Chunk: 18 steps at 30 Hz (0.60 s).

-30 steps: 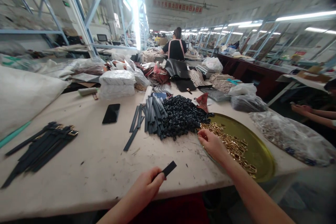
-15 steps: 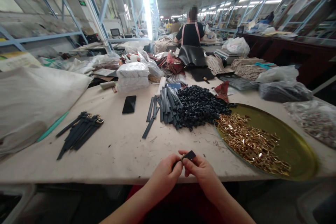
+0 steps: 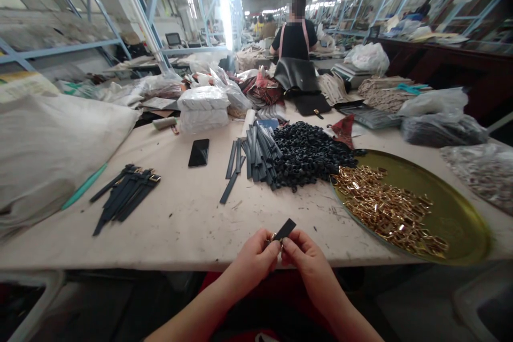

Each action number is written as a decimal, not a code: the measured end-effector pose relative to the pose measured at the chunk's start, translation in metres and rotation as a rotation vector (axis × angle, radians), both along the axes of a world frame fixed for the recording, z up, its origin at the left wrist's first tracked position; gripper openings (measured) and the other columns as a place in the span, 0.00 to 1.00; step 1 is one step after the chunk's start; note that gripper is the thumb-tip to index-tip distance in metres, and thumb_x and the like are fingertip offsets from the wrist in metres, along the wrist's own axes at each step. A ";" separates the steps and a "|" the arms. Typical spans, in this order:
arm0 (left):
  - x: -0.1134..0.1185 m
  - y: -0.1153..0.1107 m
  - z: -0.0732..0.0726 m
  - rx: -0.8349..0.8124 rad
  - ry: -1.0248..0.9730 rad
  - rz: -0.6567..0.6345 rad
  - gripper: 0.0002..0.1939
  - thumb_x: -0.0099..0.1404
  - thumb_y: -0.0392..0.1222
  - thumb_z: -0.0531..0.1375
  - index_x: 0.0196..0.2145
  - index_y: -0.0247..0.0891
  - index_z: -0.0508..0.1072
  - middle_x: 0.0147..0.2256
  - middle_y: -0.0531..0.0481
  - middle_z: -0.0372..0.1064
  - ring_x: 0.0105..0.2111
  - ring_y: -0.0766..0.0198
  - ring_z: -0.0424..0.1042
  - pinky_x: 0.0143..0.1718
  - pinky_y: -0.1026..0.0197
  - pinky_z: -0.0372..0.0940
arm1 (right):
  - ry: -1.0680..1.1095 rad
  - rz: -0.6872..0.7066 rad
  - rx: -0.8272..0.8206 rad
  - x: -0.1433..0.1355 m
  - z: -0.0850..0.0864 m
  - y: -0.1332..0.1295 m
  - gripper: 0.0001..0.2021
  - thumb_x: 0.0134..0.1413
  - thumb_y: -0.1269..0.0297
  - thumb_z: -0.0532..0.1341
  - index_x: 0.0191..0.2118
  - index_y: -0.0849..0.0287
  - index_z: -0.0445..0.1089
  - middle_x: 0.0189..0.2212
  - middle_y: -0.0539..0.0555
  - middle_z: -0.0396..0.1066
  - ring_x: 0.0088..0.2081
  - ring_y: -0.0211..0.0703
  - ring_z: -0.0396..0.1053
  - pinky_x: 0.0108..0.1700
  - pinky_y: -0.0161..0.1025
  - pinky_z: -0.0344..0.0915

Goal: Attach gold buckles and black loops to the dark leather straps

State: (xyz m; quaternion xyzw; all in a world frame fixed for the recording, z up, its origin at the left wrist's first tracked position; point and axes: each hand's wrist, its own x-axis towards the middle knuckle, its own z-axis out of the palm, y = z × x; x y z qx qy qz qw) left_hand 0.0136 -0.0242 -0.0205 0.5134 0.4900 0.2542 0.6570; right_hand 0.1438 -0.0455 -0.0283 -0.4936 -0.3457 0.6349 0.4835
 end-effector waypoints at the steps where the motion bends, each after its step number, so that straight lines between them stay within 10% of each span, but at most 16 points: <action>1: 0.000 0.000 -0.001 -0.018 -0.003 0.002 0.12 0.61 0.49 0.50 0.29 0.37 0.58 0.16 0.61 0.54 0.13 0.76 0.49 0.13 0.71 0.46 | 0.019 -0.005 -0.003 -0.001 -0.002 0.000 0.10 0.47 0.57 0.60 0.32 0.59 0.67 0.22 0.47 0.65 0.24 0.35 0.61 0.29 0.34 0.59; 18: 0.006 -0.010 0.004 0.031 0.006 0.104 0.14 0.58 0.49 0.52 0.26 0.35 0.62 0.19 0.57 0.58 0.17 0.73 0.54 0.19 0.69 0.51 | 0.103 0.012 -0.083 -0.003 -0.004 -0.003 0.10 0.44 0.58 0.62 0.29 0.59 0.65 0.21 0.47 0.66 0.24 0.36 0.63 0.29 0.35 0.61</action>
